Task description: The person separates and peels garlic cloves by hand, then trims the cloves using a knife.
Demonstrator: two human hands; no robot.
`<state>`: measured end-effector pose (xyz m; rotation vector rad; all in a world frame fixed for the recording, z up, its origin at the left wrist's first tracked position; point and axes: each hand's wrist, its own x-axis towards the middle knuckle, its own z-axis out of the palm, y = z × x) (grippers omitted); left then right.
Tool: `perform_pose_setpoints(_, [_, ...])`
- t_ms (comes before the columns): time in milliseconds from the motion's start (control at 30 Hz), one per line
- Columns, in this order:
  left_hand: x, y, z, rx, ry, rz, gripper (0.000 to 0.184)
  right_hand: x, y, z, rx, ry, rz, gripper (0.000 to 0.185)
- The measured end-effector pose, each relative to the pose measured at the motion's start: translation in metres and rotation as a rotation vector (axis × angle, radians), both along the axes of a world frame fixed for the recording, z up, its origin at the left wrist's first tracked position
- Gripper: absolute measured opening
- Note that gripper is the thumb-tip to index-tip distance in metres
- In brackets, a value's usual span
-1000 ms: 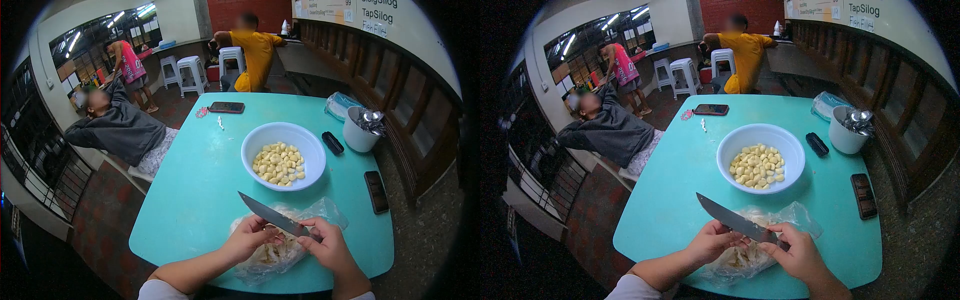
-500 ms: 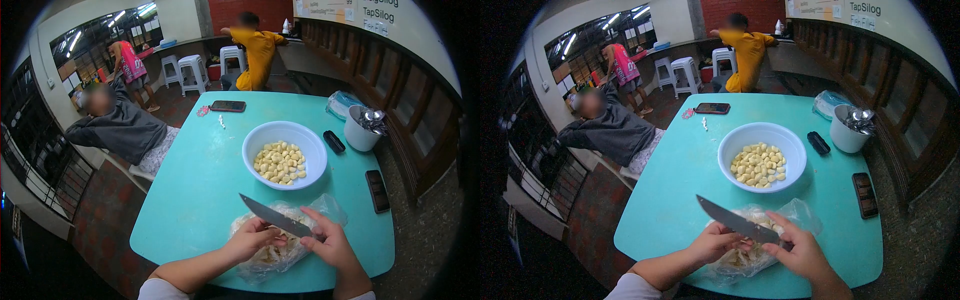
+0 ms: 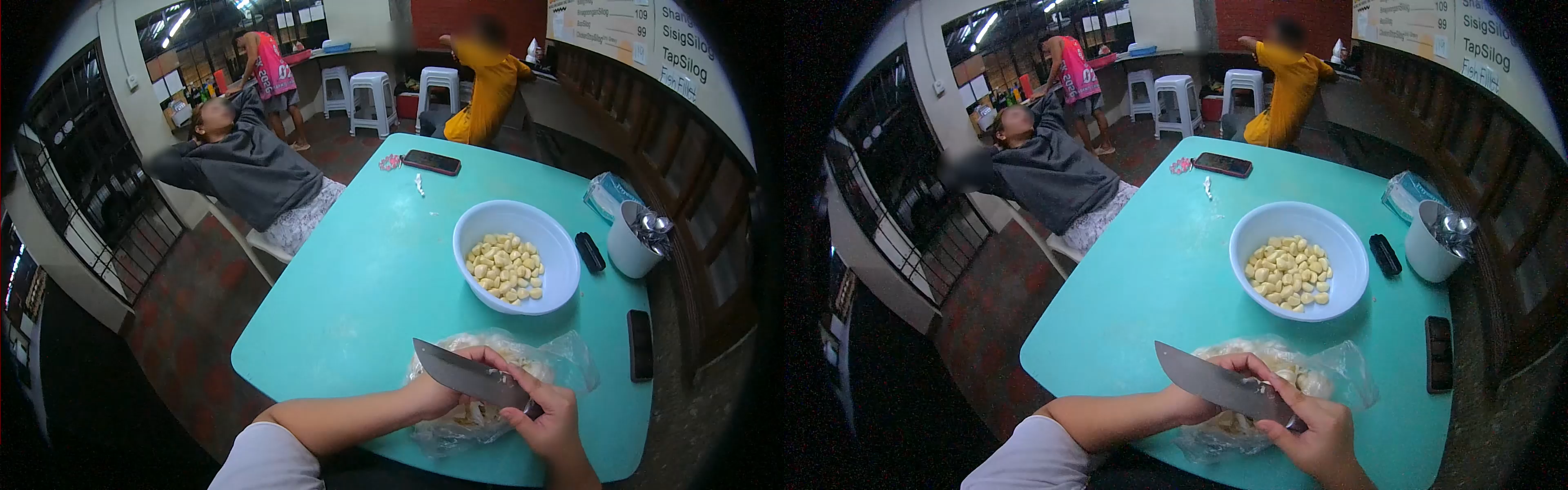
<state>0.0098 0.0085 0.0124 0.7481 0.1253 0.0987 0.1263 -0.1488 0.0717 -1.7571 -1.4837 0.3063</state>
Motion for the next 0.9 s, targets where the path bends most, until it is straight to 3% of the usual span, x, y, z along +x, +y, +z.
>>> perform_pose_setpoints(100, [0.000, 0.002, -0.009, 0.009, -0.100, 0.001, 0.019, -0.002, 0.001, 0.000, -0.023, -0.024, -0.002, 0.058])
perform_pose_setpoints(300, [0.004, 0.005, -0.004, -0.031, 0.082, 0.083, 0.019, -0.004, 0.003, -0.002, 0.029, -0.077, -0.012, 0.060])
perform_pose_setpoints(600, [0.000, 0.004, 0.000, -0.130, 0.079, 0.212, 0.016, -0.006, 0.006, 0.001, -0.038, -0.122, -0.046, 0.061])
perform_pose_setpoints(900, [-0.009, -0.005, 0.004, -0.148, 0.048, 0.175, 0.029, 0.000, 0.003, -0.002, 0.049, -0.174, -0.067, 0.055])
